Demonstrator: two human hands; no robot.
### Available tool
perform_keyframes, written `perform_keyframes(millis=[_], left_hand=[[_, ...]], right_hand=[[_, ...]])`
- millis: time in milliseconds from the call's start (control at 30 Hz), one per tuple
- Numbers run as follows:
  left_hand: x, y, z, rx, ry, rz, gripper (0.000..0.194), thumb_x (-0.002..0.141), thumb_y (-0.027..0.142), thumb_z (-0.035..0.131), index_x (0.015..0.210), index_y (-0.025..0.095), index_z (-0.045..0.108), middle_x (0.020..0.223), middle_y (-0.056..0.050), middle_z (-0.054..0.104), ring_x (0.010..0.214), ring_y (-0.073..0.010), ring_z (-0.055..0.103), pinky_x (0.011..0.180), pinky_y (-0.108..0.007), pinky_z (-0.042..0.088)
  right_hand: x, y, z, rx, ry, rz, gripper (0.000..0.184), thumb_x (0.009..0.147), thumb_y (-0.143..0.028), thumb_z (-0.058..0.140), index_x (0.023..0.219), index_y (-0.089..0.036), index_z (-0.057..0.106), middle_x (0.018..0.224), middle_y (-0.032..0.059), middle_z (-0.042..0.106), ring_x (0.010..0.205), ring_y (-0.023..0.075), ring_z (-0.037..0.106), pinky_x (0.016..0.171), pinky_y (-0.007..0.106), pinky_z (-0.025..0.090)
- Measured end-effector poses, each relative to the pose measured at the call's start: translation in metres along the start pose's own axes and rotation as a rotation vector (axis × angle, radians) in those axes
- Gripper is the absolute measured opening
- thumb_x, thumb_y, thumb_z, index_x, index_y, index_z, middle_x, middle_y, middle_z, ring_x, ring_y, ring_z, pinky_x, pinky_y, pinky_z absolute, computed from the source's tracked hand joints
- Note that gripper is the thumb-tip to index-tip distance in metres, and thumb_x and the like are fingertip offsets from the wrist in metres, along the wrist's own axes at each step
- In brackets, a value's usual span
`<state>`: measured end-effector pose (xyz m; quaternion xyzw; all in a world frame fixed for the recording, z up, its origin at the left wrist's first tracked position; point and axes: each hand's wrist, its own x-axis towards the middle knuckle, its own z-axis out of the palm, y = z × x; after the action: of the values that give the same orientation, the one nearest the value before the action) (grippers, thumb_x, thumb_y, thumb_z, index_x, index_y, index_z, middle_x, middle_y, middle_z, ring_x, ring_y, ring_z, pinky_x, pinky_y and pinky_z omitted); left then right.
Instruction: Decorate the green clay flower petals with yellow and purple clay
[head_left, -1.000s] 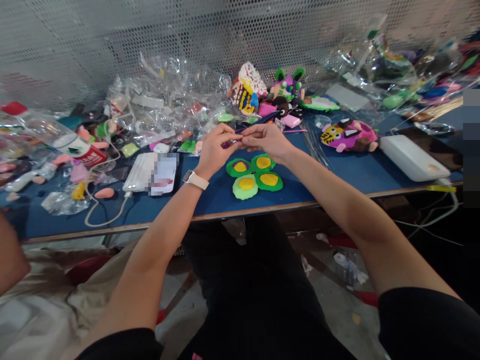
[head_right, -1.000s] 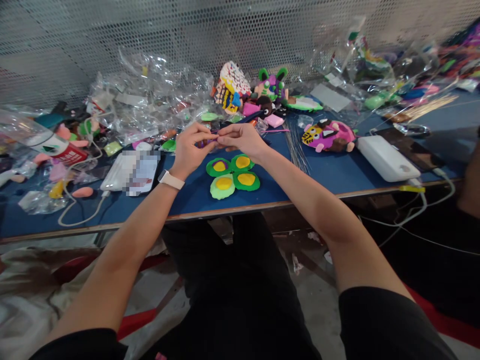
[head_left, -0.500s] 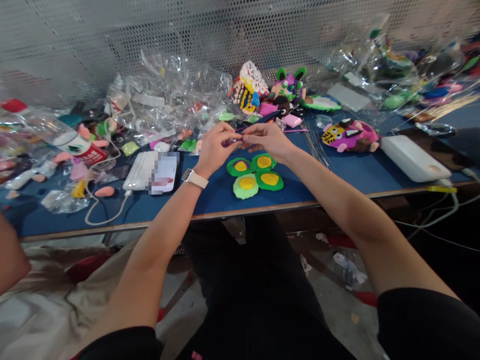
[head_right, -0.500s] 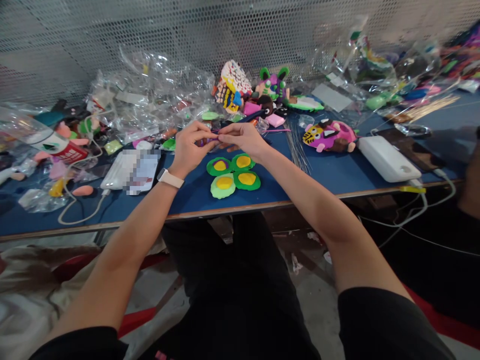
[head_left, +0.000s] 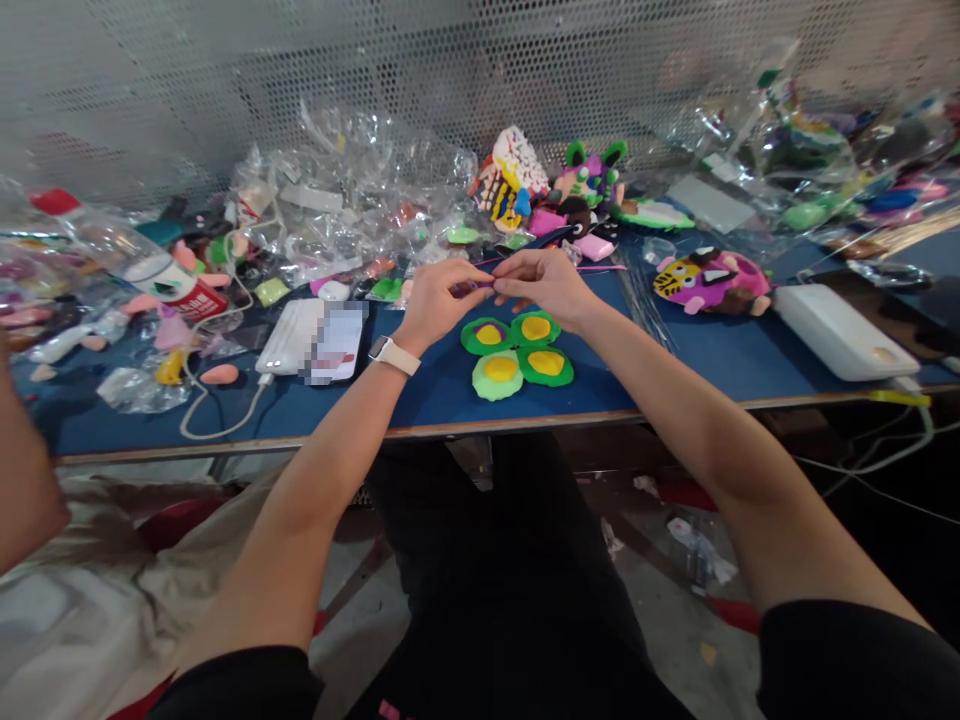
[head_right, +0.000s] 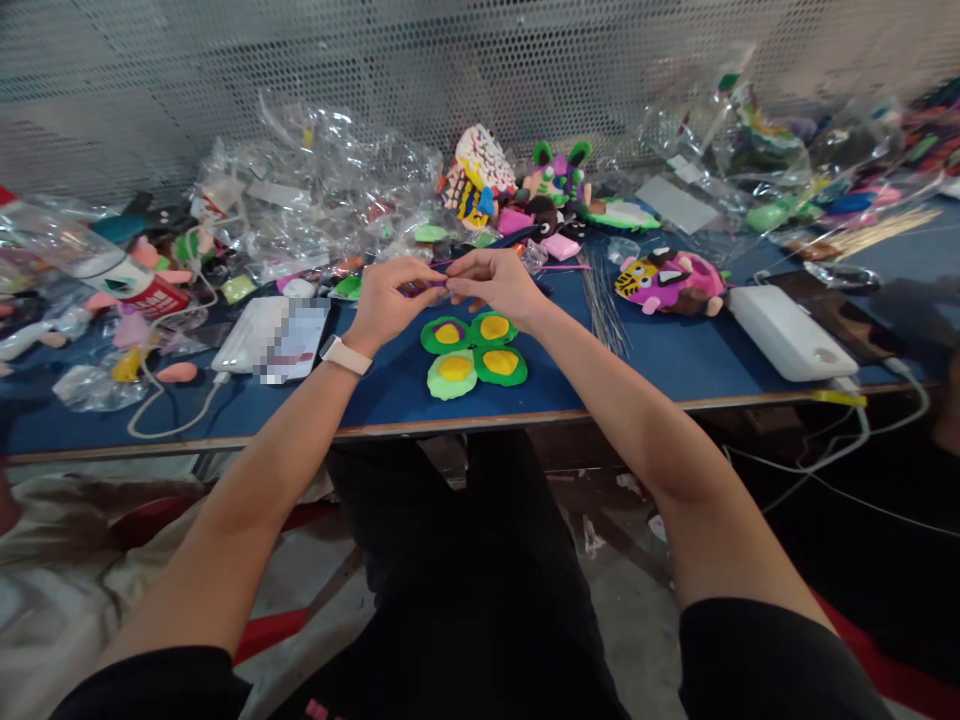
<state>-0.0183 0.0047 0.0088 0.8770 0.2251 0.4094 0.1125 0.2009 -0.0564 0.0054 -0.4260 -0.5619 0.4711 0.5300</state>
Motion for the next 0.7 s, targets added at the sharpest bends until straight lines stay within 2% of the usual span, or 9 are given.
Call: perform_keyframes(millis=[167,267,433,700], left_hand=[[-0.008,0.005,-0.011,-0.112,-0.085,-0.031,0.028,0.101,0.05,0.08,0.104,0.023,0.088,0.1,-0.008,0.085,0.085,-0.0194,0.078,0.077,-0.032,0.062],[-0.016,0.008,-0.018,-0.165,-0.161,-0.046,0.03,0.098,0.052,0.083,0.101,0.023,0.088,0.097,-0.008,0.085,0.079,-0.0175,0.076,0.07,-0.03,0.06],[-0.026,0.008,-0.025,-0.226,-0.267,-0.014,0.032,0.097,0.054,0.083,0.099,0.023,0.089,0.098,-0.01,0.087,0.082,-0.0204,0.079,0.073,-0.032,0.063],[-0.028,0.01,-0.025,-0.22,-0.37,-0.02,0.027,0.096,0.051,0.084,0.101,0.026,0.091,0.1,-0.01,0.087,0.086,-0.0227,0.082,0.074,-0.033,0.064]], right_hand=[[-0.005,-0.006,0.001,-0.045,-0.105,-0.01,0.043,0.071,-0.046,0.104,0.094,-0.021,0.079,0.082,0.004,0.082,0.071,0.019,0.078,0.058,0.029,0.061],[-0.009,-0.013,0.003,-0.12,-0.198,-0.029,0.037,0.069,-0.041,0.105,0.09,-0.022,0.081,0.08,0.0035,0.083,0.071,0.0196,0.077,0.064,0.032,0.064],[-0.012,-0.022,0.006,-0.269,-0.326,-0.106,0.029,0.068,-0.033,0.102,0.088,-0.023,0.083,0.081,0.002,0.083,0.079,0.0201,0.078,0.075,0.032,0.063],[-0.012,-0.018,0.001,-0.454,-0.407,-0.205,0.02,0.073,-0.029,0.095,0.089,-0.024,0.085,0.085,0.0008,0.083,0.081,0.0203,0.076,0.076,0.032,0.058]])
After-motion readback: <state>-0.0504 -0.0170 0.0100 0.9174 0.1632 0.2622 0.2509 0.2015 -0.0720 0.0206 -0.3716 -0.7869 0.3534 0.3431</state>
